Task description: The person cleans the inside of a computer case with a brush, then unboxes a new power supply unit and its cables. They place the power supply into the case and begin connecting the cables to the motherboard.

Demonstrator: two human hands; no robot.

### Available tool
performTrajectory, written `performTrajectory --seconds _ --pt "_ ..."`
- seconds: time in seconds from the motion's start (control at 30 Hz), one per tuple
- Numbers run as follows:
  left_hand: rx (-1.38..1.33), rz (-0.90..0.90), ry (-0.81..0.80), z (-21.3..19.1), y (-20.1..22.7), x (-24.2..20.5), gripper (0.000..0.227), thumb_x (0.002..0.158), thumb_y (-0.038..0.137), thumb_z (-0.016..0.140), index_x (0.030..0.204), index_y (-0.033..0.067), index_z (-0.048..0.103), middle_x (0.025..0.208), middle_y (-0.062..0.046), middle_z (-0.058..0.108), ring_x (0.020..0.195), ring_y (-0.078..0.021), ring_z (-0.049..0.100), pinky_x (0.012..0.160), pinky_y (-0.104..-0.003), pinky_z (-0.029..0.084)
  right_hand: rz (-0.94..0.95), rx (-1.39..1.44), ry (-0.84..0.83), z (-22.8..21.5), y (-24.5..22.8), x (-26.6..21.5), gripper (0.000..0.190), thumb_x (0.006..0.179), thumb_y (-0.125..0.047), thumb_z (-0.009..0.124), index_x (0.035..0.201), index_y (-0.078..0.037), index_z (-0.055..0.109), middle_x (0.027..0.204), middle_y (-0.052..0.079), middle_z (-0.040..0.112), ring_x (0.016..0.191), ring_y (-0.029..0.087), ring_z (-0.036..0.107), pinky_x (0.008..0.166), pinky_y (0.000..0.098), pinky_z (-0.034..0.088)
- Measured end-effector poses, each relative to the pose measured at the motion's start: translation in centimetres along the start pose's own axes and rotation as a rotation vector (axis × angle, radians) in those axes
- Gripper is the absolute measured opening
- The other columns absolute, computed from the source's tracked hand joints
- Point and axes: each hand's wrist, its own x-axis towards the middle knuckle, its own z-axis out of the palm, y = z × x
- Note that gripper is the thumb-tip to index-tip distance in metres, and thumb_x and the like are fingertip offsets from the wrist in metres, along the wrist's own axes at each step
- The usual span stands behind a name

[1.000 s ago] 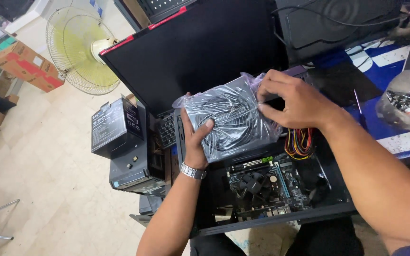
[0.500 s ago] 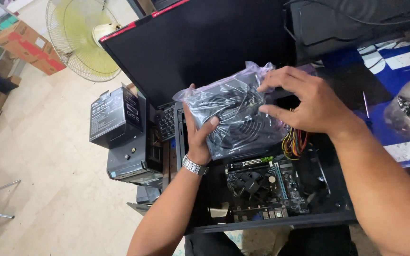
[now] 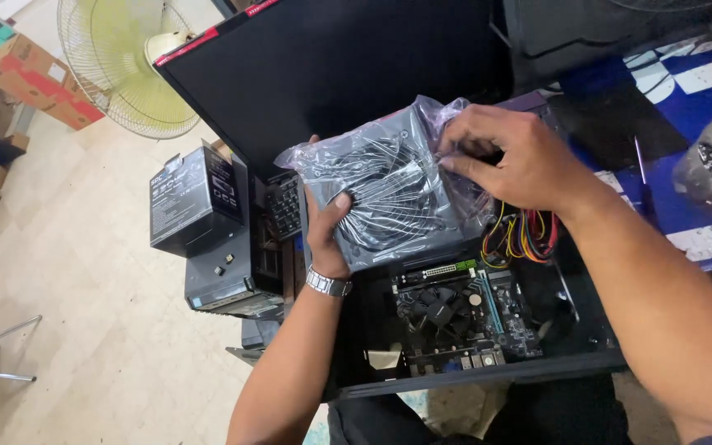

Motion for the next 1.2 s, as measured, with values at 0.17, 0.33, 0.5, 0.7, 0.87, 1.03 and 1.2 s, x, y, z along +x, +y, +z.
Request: performTrajectory --seconds 0.17,0.33,0.5,0.7,0.87,1.03,1.2 --pt "-0.066 -0.168 0.05 -2.3 -2.0 0.0 0.092 0.083 0.023 0.063 0.164 0.0234 0.021 0.14 -0.027 0.053 0.117 -0.0375 0.062 0.1 -0.056 0.051 0.028 0.183 -0.014 -1.3 -0.7 0.5 0.01 0.1 0.001 0.071 0.102 -0.008 0.073 0.072 0.002 0.064 0.065 0.011 0.054 0.069 0.0305 0.052" --pt "-0.013 -0.195 0.041 -1.2 -0.9 0.0 0.087 0.084 0.026 0.066 0.162 0.0237 0.029 0.14 -0.021 0.057 0.118 -0.0288 0.061 0.1 -0.051 0.052 0.111 0.381 -0.099 -1.6 -0.3 0.2 0.007 0.102 -0.002 0.062 0.099 -0.005 0.068 0.073 0.003 0.058 0.07 0.012 0.051 0.072 0.0305 0.048" --pt "-0.004 -0.171 0.041 0.1 0.6 -0.2 0.086 0.084 0.023 0.071 0.16 0.0237 0.033 0.141 -0.018 0.057 0.12 -0.0268 0.059 0.102 -0.05 0.052 0.147 0.417 -0.199 -1.5 -1.0 0.2 0.007 0.092 -0.01 0.068 0.096 -0.004 0.069 0.07 0.004 0.051 0.068 0.013 0.046 0.068 0.0307 0.044" --pt "0.106 -0.058 0.008 0.8 1.7 -0.4 0.071 0.087 0.029 0.073 0.152 0.0216 0.044 0.134 -0.008 0.058 0.122 -0.0186 0.052 0.106 -0.043 0.048 0.25 0.368 -0.138 -0.6 -1.7 0.1 0.017 0.088 -0.007 0.081 0.094 -0.002 0.067 0.067 0.002 0.052 0.067 0.01 0.048 0.066 0.0275 0.041" --pt "0.17 -0.001 0.002 0.3 1.3 -0.4 0.07 0.084 0.024 0.073 0.147 0.0144 0.044 0.127 -0.004 0.053 0.117 -0.0233 0.055 0.103 -0.044 0.047 0.432 0.248 -0.145 -0.7 -1.2 -0.1 0.032 0.083 -0.015 0.087 0.084 -0.014 0.055 0.08 -0.006 0.048 0.074 0.006 0.045 0.068 0.0206 0.042" --pt "0.15 -0.003 0.041 0.4 1.4 -0.5 0.073 0.082 0.029 0.075 0.147 0.0144 0.044 0.129 -0.007 0.055 0.118 -0.0258 0.057 0.103 -0.045 0.047 0.435 0.228 -0.093 -0.7 -2.6 0.2 0.034 0.084 -0.014 0.087 0.089 -0.016 0.054 0.084 -0.006 0.049 0.078 0.006 0.047 0.072 0.0212 0.045" --pt "0.184 0.038 0.034 0.7 1.6 -0.5 0.073 0.083 0.03 0.075 0.147 0.0132 0.044 0.127 -0.007 0.056 0.116 -0.0246 0.058 0.1 -0.043 0.048 0.376 0.155 -0.051 -1.0 -3.3 0.3 0.038 0.081 -0.01 0.091 0.095 -0.014 0.055 0.077 -0.005 0.049 0.066 0.004 0.04 0.061 0.0178 0.038"
